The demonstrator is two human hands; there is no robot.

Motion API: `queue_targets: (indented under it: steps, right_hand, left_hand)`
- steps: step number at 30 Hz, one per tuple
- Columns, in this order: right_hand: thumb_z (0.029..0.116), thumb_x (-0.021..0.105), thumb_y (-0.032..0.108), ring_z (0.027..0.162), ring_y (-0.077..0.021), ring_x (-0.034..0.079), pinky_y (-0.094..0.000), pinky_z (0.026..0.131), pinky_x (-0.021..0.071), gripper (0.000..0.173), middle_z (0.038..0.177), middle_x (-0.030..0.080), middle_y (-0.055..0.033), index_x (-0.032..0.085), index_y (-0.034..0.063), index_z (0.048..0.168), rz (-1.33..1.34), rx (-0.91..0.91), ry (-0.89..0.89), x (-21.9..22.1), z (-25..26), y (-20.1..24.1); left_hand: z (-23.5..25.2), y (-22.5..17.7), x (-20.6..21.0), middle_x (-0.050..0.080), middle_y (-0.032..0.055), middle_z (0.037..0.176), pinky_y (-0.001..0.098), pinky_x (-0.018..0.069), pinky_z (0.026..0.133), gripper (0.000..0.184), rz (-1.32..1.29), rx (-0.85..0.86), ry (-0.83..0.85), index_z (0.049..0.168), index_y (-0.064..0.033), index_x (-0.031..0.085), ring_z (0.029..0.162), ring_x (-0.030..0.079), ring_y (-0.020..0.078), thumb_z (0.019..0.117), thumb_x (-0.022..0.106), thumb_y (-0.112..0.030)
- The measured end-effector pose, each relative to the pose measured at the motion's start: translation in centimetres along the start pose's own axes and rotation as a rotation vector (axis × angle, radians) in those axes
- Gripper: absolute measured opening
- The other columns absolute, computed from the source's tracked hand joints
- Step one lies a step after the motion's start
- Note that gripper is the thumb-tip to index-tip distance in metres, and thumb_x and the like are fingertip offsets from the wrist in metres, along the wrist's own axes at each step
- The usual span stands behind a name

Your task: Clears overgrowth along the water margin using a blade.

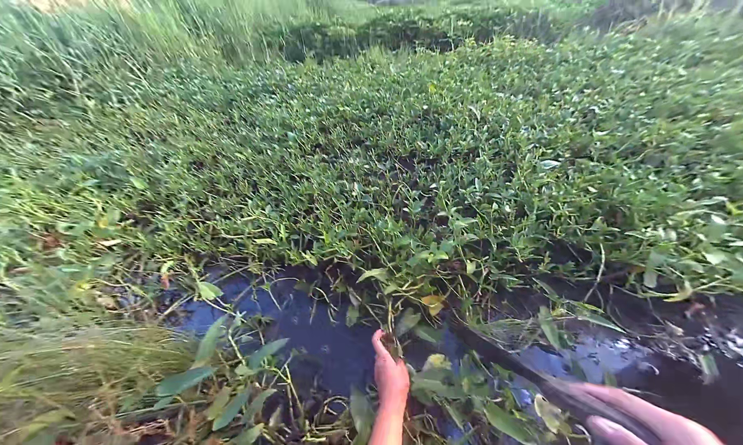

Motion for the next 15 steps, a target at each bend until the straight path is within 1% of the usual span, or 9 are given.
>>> queue_targets:
  steps: [1, 2, 3, 5, 7, 9, 11, 13, 15]
  right_hand:
    - [0.1026, 0.057, 0.043, 0.084, -0.0265, 0.071, -0.0536, 0.076, 0.0588, 0.045, 0.113, 0.073, -0.0140, 0.065, 0.0155, 0.137, -0.015, -0.091, -0.003, 1.7, 3.7, 0.4]
    - [0.1007, 0.058, 0.049, 0.087, -0.0220, 0.072, -0.0510, 0.079, 0.0594, 0.045, 0.111, 0.074, -0.0082, 0.067, 0.0211, 0.134, -0.026, -0.153, -0.010, 3.7, 7.4, 1.3]
    - [0.1002, 0.058, 0.051, 0.096, -0.0205, 0.072, -0.0503, 0.087, 0.0586, 0.044, 0.113, 0.074, -0.0059, 0.068, 0.0233, 0.133, -0.029, -0.192, 0.007, 5.7, 11.0, 2.7]
    - [0.1015, 0.057, 0.050, 0.111, -0.0242, 0.069, -0.0531, 0.100, 0.0534, 0.045, 0.120, 0.072, -0.0078, 0.065, 0.0229, 0.137, -0.069, -0.220, 0.116, 9.5, 17.1, 5.5]
    - [0.1027, 0.056, 0.050, 0.120, -0.0279, 0.066, -0.0554, 0.106, 0.0485, 0.046, 0.126, 0.070, -0.0097, 0.062, 0.0234, 0.140, -0.159, -0.220, 0.223, 12.9, 20.7, 6.8]
    - [0.1028, 0.056, 0.049, 0.122, -0.0318, 0.065, -0.0593, 0.106, 0.0470, 0.045, 0.126, 0.070, -0.0113, 0.059, 0.0278, 0.143, -0.279, -0.212, 0.284, 14.5, 21.7, 5.5]
    - [0.1028, 0.056, 0.049, 0.117, -0.0353, 0.067, -0.0620, 0.101, 0.0494, 0.044, 0.121, 0.072, -0.0136, 0.058, 0.0319, 0.144, -0.351, -0.225, 0.270, 14.2, 20.5, 1.4]
    - [0.1023, 0.056, 0.050, 0.111, -0.0367, 0.070, -0.0632, 0.097, 0.0520, 0.044, 0.117, 0.074, -0.0142, 0.059, 0.0346, 0.143, -0.406, -0.233, 0.193, 11.8, 18.6, -3.3]
    - [0.1014, 0.060, 0.047, 0.107, -0.0390, 0.071, -0.0648, 0.094, 0.0527, 0.043, 0.115, 0.074, -0.0156, 0.062, 0.0316, 0.141, -0.466, -0.153, 0.135, 8.8, 15.2, -8.3]
  left_hand:
    - [-0.5, 0.0, -0.8, 0.062, 0.0245, 0.135, 0.0548, 0.0524, 0.103, 0.080, -0.039, -0.022, 0.037, 0.162, -0.0077, 0.021, 0.120, 0.066, 0.0383, 0.0940, 0.063, 0.000]
    - [-0.7, 0.1, -1.5, 0.060, 0.0256, 0.138, 0.0542, 0.0500, 0.107, 0.075, -0.056, -0.047, 0.083, 0.161, -0.0055, 0.024, 0.124, 0.063, 0.0385, 0.0968, 0.062, -0.004]
    - [-0.7, 0.0, -2.1, 0.059, 0.0260, 0.140, 0.0530, 0.0469, 0.111, 0.064, -0.054, -0.066, 0.134, 0.156, -0.0021, 0.034, 0.130, 0.060, 0.0380, 0.0997, 0.062, -0.008]
    - [-0.7, -0.5, -3.0, 0.059, 0.0250, 0.142, 0.0491, 0.0422, 0.116, 0.047, 0.024, -0.082, 0.220, 0.147, 0.0013, 0.049, 0.135, 0.056, 0.0355, 0.1046, 0.058, -0.015]
    - [-0.8, -1.0, -4.0, 0.059, 0.0241, 0.142, 0.0479, 0.0406, 0.117, 0.041, 0.125, -0.081, 0.241, 0.144, 0.0016, 0.053, 0.136, 0.055, 0.0343, 0.1072, 0.053, -0.017]
    - [-0.6, -1.4, -4.9, 0.059, 0.0230, 0.143, 0.0472, 0.0395, 0.118, 0.041, 0.216, -0.072, 0.256, 0.144, 0.0009, 0.054, 0.138, 0.054, 0.0327, 0.1078, 0.051, -0.017]
    - [-0.2, -1.2, -5.3, 0.058, 0.0209, 0.144, 0.0463, 0.0385, 0.119, 0.040, 0.263, -0.055, 0.319, 0.143, -0.0005, 0.056, 0.138, 0.053, 0.0306, 0.1076, 0.050, -0.017]
    - [0.5, -1.2, -5.2, 0.059, 0.0204, 0.144, 0.0483, 0.0393, 0.118, 0.039, 0.261, -0.062, 0.358, 0.143, -0.0018, 0.057, 0.138, 0.054, 0.0311, 0.1079, 0.050, -0.018]
    - [-0.1, 1.0, -5.9, 0.057, 0.0235, 0.144, 0.0505, 0.0395, 0.118, 0.040, 0.254, -0.118, 0.355, 0.143, 0.0002, 0.055, 0.138, 0.053, 0.0342, 0.1083, 0.051, -0.019]
Point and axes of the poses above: each hand's wrist, its own z-axis towards the middle knuckle, its own x-axis out of the palm, y = z × x, the point moved 1 cm from there along z, towards the middle knuckle
